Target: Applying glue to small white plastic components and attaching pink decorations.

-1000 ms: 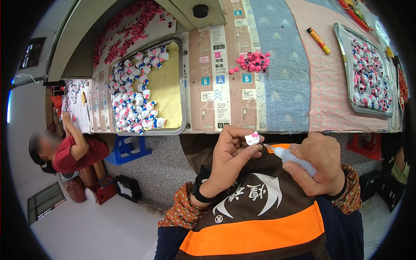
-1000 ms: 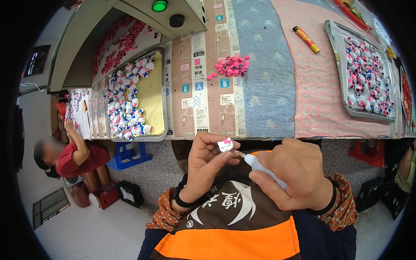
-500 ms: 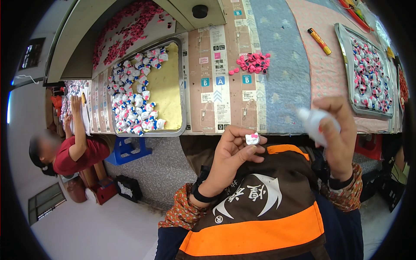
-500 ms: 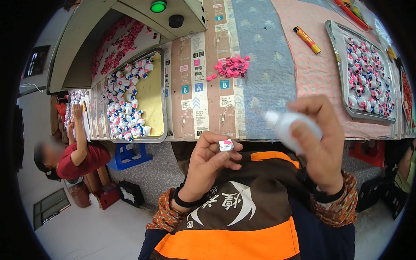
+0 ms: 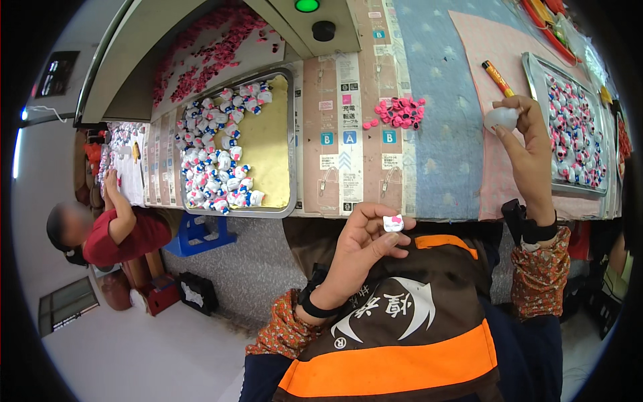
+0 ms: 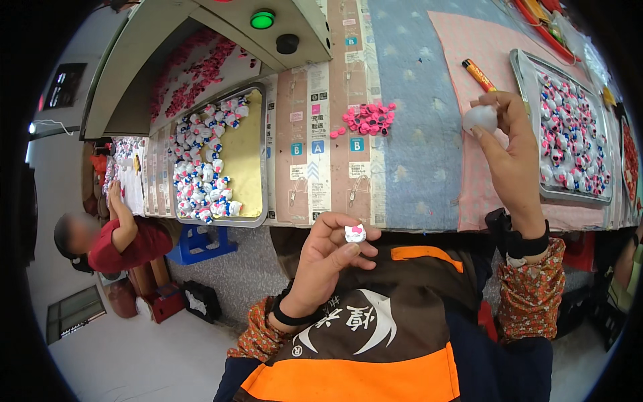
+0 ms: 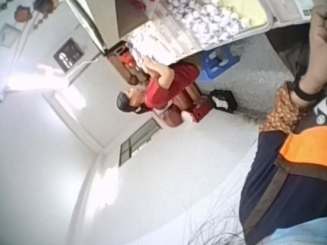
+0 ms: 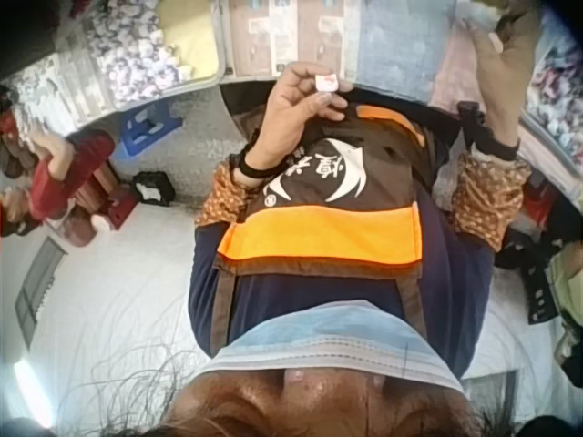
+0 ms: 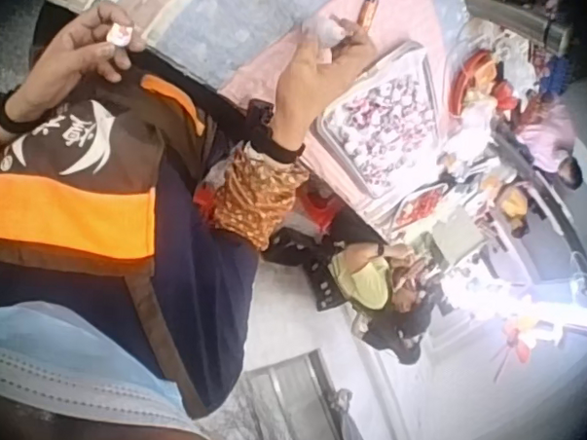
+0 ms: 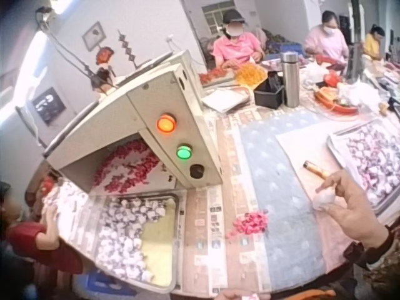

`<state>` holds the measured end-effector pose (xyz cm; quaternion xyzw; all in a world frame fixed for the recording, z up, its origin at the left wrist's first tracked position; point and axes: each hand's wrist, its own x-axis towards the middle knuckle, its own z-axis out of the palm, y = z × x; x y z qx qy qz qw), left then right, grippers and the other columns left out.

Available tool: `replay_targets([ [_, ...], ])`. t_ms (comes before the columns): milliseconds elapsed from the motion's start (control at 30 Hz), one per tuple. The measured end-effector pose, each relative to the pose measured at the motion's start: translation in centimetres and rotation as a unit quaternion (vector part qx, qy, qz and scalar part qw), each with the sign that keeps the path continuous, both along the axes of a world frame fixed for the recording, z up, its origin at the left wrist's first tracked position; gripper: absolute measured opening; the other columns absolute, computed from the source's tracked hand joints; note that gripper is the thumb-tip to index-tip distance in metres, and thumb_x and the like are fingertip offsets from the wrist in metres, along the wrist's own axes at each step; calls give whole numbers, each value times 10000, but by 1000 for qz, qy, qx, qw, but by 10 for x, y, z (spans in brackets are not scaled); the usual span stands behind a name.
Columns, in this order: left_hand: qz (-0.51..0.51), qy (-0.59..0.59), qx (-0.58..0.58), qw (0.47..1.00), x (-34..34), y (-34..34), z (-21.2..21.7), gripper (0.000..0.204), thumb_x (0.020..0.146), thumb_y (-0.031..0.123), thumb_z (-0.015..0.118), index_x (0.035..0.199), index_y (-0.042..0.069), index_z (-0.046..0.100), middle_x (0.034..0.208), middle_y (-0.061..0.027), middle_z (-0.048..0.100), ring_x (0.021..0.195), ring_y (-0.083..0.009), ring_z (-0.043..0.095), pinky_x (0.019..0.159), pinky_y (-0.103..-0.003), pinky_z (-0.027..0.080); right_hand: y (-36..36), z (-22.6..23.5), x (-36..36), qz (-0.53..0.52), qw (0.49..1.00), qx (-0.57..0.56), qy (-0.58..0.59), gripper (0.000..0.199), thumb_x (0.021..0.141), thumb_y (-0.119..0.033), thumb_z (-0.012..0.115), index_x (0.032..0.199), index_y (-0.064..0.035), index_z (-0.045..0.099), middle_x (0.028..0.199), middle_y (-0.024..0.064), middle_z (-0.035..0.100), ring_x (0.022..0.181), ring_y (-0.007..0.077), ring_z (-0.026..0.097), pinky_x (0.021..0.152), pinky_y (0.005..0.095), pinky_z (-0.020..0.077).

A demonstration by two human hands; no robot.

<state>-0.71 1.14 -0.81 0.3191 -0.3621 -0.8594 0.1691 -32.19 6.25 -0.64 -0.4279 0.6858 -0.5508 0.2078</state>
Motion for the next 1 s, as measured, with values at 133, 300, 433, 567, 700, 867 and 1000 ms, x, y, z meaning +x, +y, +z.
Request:
replay_targets([
  [133, 29, 0, -10, 1000, 0, 2, -5, 283, 966, 21, 587, 1211, 60, 451, 1097, -141, 636, 914, -157, 654, 818, -319, 579, 2, -7, -10, -25, 998, 57, 30, 360, 885, -8, 615, 1230, -33, 516, 1147, 81, 568, 1071, 173, 574, 950, 319, 459],
  [300, 33, 20, -23, 999, 4, -1, -10, 285, 975, 45, 595, 1216, 75, 445, 1055, -67, 572, 941, -117, 597, 809, -319, 579, 7, 6, -3, -36, 996, 55, 60, 400, 890, -15, 623, 1273, -26, 506, 1196, 100, 556, 1096, 179, 565, 979, 322, 441],
  [433, 63, 20, -33, 997, 9, -5, -8, 290, 978, 47, 592, 1223, 80, 441, 1062, -62, 568, 956, -114, 591, 811, -317, 580, 9, 37, 19, -168, 936, -38, 308, 395, 898, -1, 616, 1281, -4, 523, 1204, 102, 566, 1104, 205, 562, 995, 358, 429],
  [567, 64, 37, -19, 997, 9, -8, -7, 299, 974, 37, 593, 1227, 77, 439, 1070, -83, 575, 926, -124, 601, 815, -314, 577, 17, 49, 40, -85, 963, -45, 253, 348, 879, 23, 610, 1223, 13, 562, 1167, 128, 594, 1062, 239, 574, 965, 377, 439],
  [700, 60, 40, -17, 997, 7, -12, -3, 309, 965, 17, 593, 1228, 67, 439, 1085, -112, 594, 905, -140, 618, 822, -310, 574, -28, 60, 73, 83, 953, 65, 283, 297, 823, 37, 606, 1118, 7, 586, 1009, 150, 585, 931, 282, 570, 844, 363, 454],
  [867, 82, 12, -36, 996, 12, -12, 4, 299, 955, -3, 599, 1210, 46, 451, 1089, -140, 619, 928, -160, 649, 816, -316, 589, -49, 35, 75, 100, 967, 103, 212, 218, 804, 29, 593, 1014, -20, 569, 900, 141, 543, 864, 303, 560, 771, 392, 448],
  [1000, 81, 0, -45, 996, 17, -13, 1, 280, 965, 10, 597, 1206, 34, 456, 1108, -131, 612, 927, -135, 633, 826, -300, 579, -54, 25, 70, 103, 956, 135, 240, 154, 817, 22, 590, 958, -27, 552, 879, 144, 549, 868, 339, 566, 763, 433, 444],
])
